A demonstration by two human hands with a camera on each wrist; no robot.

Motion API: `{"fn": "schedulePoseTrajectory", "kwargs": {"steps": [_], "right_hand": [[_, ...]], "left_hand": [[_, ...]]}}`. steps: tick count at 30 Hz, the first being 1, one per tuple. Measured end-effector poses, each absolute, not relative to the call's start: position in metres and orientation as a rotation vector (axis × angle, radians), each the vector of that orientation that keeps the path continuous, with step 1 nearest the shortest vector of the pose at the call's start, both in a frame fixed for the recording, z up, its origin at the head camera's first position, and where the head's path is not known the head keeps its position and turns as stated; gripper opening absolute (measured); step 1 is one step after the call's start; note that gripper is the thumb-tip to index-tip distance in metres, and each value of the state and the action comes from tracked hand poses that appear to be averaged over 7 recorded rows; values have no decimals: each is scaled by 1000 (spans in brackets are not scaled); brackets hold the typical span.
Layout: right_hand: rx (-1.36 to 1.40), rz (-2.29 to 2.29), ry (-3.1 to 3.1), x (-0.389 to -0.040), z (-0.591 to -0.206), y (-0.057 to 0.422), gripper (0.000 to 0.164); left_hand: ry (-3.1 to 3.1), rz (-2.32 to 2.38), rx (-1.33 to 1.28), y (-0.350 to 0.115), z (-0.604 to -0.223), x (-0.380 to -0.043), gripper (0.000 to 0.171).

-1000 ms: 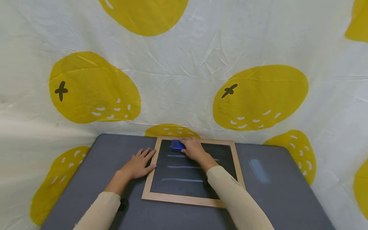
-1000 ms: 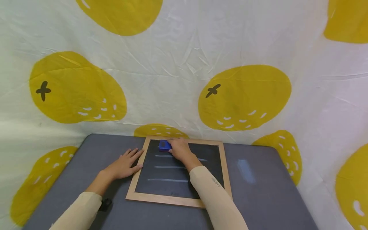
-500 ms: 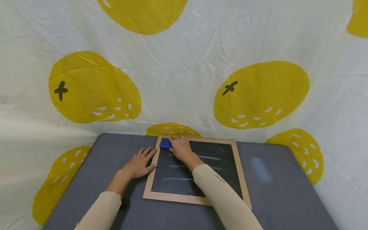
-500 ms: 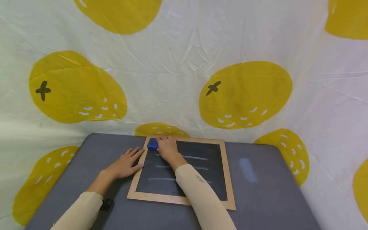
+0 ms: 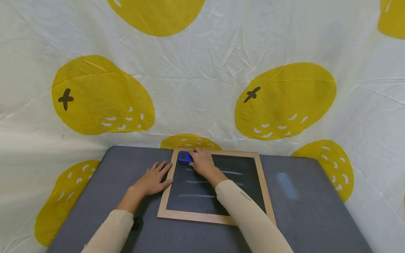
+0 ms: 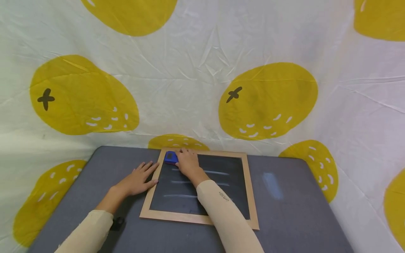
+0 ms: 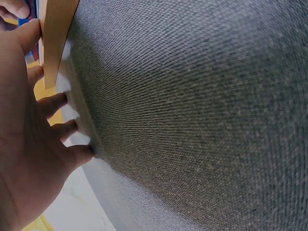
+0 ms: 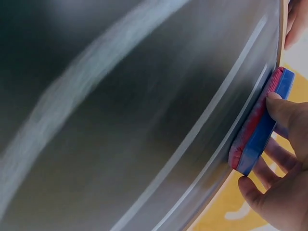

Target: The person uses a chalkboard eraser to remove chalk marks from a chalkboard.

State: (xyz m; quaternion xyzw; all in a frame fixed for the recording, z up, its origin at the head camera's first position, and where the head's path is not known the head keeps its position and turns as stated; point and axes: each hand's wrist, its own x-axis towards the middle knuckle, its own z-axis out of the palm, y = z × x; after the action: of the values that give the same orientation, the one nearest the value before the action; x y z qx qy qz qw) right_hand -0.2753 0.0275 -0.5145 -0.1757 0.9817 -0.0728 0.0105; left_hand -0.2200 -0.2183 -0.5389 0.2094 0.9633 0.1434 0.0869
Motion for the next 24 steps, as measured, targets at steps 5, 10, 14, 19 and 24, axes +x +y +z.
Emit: {"fn": "schedulePoseTrajectory", "kwargs": {"steps": [5, 10, 14, 19, 24], "right_hand": [[-552, -255, 3074, -276, -516, 43, 58], [-562, -310, 3083, -274, -515, 64, 58], [-563, -335, 3093, -273, -517, 86, 57], [-566, -364, 3101, -269, -519, 116, 58], [-564, -399, 3124, -260, -519, 147, 58]], "left_hand": [[2875, 438, 623, -220, -540, -220, 76], [2889, 442, 625, -222, -541, -219, 76], [2891, 441, 627, -221, -541, -219, 76], [2894, 431, 626, -220, -542, -219, 76], [2894, 429, 628, -219, -542, -219, 77]]}}
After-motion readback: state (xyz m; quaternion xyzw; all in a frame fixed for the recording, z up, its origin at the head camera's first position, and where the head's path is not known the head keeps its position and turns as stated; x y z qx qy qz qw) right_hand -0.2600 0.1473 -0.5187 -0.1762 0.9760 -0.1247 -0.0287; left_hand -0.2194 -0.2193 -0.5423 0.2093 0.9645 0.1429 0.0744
